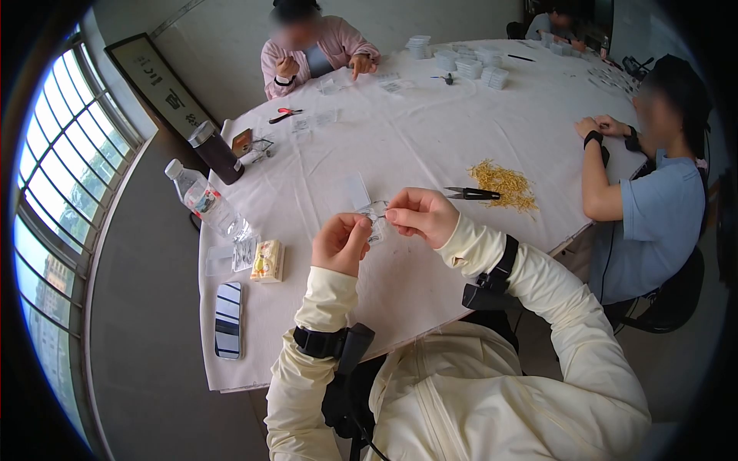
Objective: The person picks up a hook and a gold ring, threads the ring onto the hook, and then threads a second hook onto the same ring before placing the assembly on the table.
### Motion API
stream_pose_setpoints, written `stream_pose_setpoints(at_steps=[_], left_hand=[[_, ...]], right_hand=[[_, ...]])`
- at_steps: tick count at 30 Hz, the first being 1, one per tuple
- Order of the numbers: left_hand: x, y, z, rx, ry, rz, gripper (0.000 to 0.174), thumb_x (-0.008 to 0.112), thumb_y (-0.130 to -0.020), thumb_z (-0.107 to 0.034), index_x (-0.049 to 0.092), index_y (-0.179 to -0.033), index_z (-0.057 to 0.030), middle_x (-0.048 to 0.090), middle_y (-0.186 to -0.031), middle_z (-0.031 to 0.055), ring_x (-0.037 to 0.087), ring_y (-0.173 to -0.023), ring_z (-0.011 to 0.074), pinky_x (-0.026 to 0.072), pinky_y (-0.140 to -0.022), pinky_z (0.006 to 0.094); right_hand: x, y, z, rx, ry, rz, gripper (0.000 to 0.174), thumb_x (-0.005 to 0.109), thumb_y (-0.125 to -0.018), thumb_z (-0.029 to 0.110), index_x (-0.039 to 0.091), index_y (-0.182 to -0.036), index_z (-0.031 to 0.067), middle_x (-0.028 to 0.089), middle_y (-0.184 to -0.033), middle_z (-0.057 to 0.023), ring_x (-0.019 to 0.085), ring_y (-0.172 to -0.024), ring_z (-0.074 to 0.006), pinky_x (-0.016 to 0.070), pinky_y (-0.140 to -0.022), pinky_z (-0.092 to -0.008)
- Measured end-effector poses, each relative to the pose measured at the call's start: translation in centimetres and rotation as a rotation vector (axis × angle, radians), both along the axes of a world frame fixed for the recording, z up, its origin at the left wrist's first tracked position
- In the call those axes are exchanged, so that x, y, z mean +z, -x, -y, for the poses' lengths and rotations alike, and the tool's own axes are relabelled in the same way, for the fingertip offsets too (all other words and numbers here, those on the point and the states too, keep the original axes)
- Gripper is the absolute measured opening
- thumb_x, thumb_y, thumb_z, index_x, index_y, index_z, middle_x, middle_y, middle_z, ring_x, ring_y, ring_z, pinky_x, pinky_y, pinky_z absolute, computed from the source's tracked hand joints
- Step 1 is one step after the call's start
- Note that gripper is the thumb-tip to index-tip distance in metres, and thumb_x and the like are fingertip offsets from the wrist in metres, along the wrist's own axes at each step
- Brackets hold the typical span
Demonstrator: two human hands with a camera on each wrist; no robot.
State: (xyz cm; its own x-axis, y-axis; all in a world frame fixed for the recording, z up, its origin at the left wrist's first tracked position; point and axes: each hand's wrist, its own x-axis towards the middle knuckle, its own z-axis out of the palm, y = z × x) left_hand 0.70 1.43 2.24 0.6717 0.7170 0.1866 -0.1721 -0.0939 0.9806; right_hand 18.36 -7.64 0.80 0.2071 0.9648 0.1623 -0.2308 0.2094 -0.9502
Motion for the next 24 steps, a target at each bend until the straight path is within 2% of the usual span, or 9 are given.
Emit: stream_pose_setpoints(at_steps=[6,8,12,14,22,24], left_hand=[[-0.5,0.0,-0.4,-0.037,0.120,0.026,0.016,0.062,-0.098,-0.018,0.062,-0.097,-0.0018,0.058,-0.077,-0.0012,0.050,-0.062,0.0070,0.0400,-0.057,0.0218],[-1.0,0.0,-0.8,-0.107,0.160,0.067,0.015,0.061,-0.098,-0.018,0.060,-0.099,-0.0028,0.060,-0.080,0.0000,0.054,-0.066,0.0080,0.0426,-0.060,0.0223],[-0.3,-0.3,0.4,-0.082,0.148,0.093,0.014,0.060,-0.099,-0.019,0.059,-0.101,-0.0053,0.063,-0.084,0.0025,0.058,-0.071,0.0098,0.0450,-0.062,0.0225],[0.5,-0.3,1.1,-0.089,0.230,0.063,0.012,0.057,-0.100,-0.020,0.058,-0.101,-0.0074,0.064,-0.088,0.0046,0.061,-0.074,0.0113,0.0471,-0.064,0.0237],[0.1,0.0,0.1,-0.117,0.244,0.073,0.010,0.056,-0.100,-0.017,0.057,-0.098,-0.0071,0.063,-0.086,0.0041,0.058,-0.070,0.0099,0.0442,-0.061,0.0234],[0.0,-0.1,0.1,-0.095,0.252,0.068,0.008,0.055,-0.099,-0.014,0.056,-0.097,-0.0068,0.062,-0.084,0.0032,0.057,-0.069,0.0094,0.0427,-0.060,0.0226]], right_hand=[[0.8,0.7,0.4,-0.144,-0.079,0.197,0.014,0.070,-0.091,0.018,0.065,-0.092,0.0046,0.062,-0.078,0.0029,0.056,-0.072,-0.0057,0.0473,-0.067,-0.0222],[0.8,0.9,0.4,-0.180,-0.082,0.232,0.015,0.070,-0.091,0.018,0.065,-0.092,0.0037,0.063,-0.079,0.0028,0.057,-0.073,-0.0056,0.0478,-0.068,-0.0224],[0.5,0.9,0.3,-0.284,-0.134,0.388,0.013,0.069,-0.090,0.014,0.064,-0.093,0.0021,0.064,-0.081,0.0016,0.060,-0.076,-0.0062,0.0495,-0.070,-0.0231],[0.4,1.1,0.4,-0.265,-0.177,0.401,0.012,0.068,-0.090,0.013,0.064,-0.094,0.0022,0.065,-0.082,0.0010,0.061,-0.076,-0.0068,0.0500,-0.071,-0.0235],[0.8,1.3,0.6,-0.211,-0.231,0.439,0.009,0.065,-0.090,0.010,0.063,-0.094,0.0027,0.065,-0.084,-0.0006,0.062,-0.078,-0.0081,0.0514,-0.072,-0.0248],[1.1,1.3,0.8,-0.173,-0.176,0.416,0.007,0.064,-0.091,0.006,0.061,-0.095,0.0019,0.061,-0.088,-0.0002,0.060,-0.084,-0.0079,0.0500,-0.080,-0.0256]])
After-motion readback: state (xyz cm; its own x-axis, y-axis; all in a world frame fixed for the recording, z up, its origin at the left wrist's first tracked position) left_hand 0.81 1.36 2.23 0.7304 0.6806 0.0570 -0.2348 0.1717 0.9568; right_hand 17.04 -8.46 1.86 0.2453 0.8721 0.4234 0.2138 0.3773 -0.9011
